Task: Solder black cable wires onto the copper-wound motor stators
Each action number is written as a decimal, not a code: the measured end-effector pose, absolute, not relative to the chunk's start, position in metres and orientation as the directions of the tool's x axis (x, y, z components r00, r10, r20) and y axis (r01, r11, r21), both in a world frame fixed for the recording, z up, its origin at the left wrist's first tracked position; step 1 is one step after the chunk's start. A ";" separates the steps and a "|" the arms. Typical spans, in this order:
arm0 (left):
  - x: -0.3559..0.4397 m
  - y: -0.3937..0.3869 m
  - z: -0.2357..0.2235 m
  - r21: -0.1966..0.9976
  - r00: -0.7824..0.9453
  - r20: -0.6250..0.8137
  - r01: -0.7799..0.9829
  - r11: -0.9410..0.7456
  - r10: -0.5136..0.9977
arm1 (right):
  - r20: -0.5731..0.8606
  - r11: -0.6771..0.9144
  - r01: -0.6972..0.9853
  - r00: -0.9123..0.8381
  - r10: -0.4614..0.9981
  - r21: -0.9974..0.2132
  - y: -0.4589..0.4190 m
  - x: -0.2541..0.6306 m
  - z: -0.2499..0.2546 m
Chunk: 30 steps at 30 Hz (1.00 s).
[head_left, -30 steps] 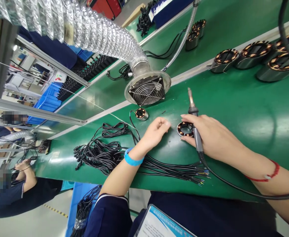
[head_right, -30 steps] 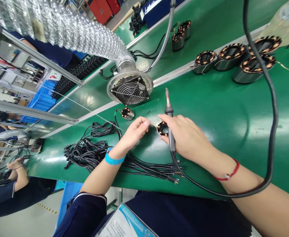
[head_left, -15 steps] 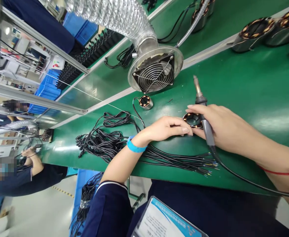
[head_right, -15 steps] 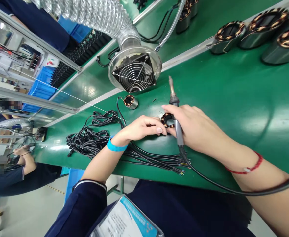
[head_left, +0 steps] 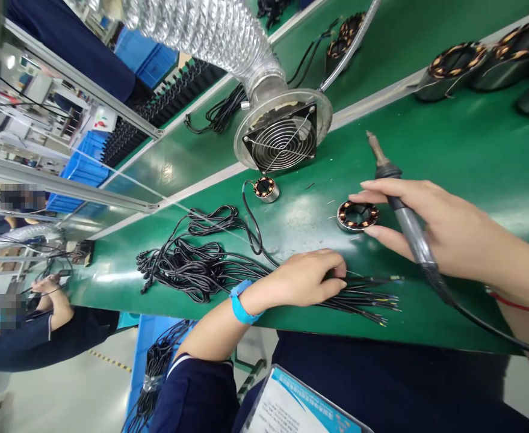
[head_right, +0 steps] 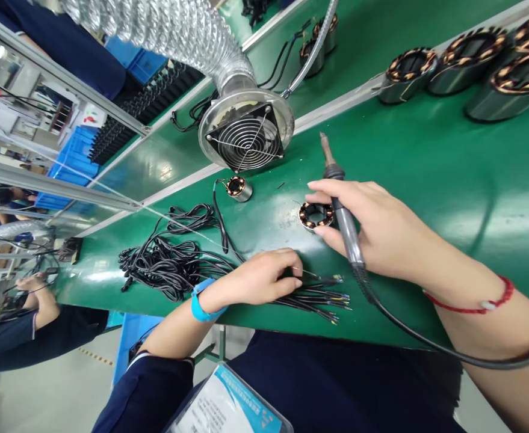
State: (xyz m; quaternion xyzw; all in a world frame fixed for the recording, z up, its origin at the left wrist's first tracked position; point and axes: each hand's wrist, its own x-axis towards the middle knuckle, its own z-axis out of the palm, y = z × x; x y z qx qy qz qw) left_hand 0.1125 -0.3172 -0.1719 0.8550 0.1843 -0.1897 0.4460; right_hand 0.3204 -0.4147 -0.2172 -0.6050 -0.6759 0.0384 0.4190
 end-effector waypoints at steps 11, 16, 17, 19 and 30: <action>0.110 -0.306 -0.171 0.890 0.802 -0.456 0.411 0.197 0.386 | 0.293 0.199 0.232 0.511 0.808 -0.952 -0.432 0.278 -0.186; 0.111 -0.307 -0.171 0.891 0.799 -0.454 0.402 0.211 0.394 | 0.172 0.158 0.073 0.560 0.810 -0.985 -0.429 0.277 -0.182; 0.111 -0.308 -0.171 0.892 0.795 -0.453 0.406 0.200 0.403 | 0.160 0.144 0.074 0.564 0.810 -0.987 -0.429 0.278 -0.182; 0.111 -0.309 -0.171 0.895 0.794 -0.445 0.407 0.180 0.415 | 0.155 0.117 0.103 0.570 0.807 -0.988 -0.429 0.278 -0.184; 0.120 -0.312 -0.171 0.942 0.781 -0.330 0.306 0.136 0.530 | 0.158 0.089 0.150 0.554 0.817 -0.985 -0.429 0.276 -0.186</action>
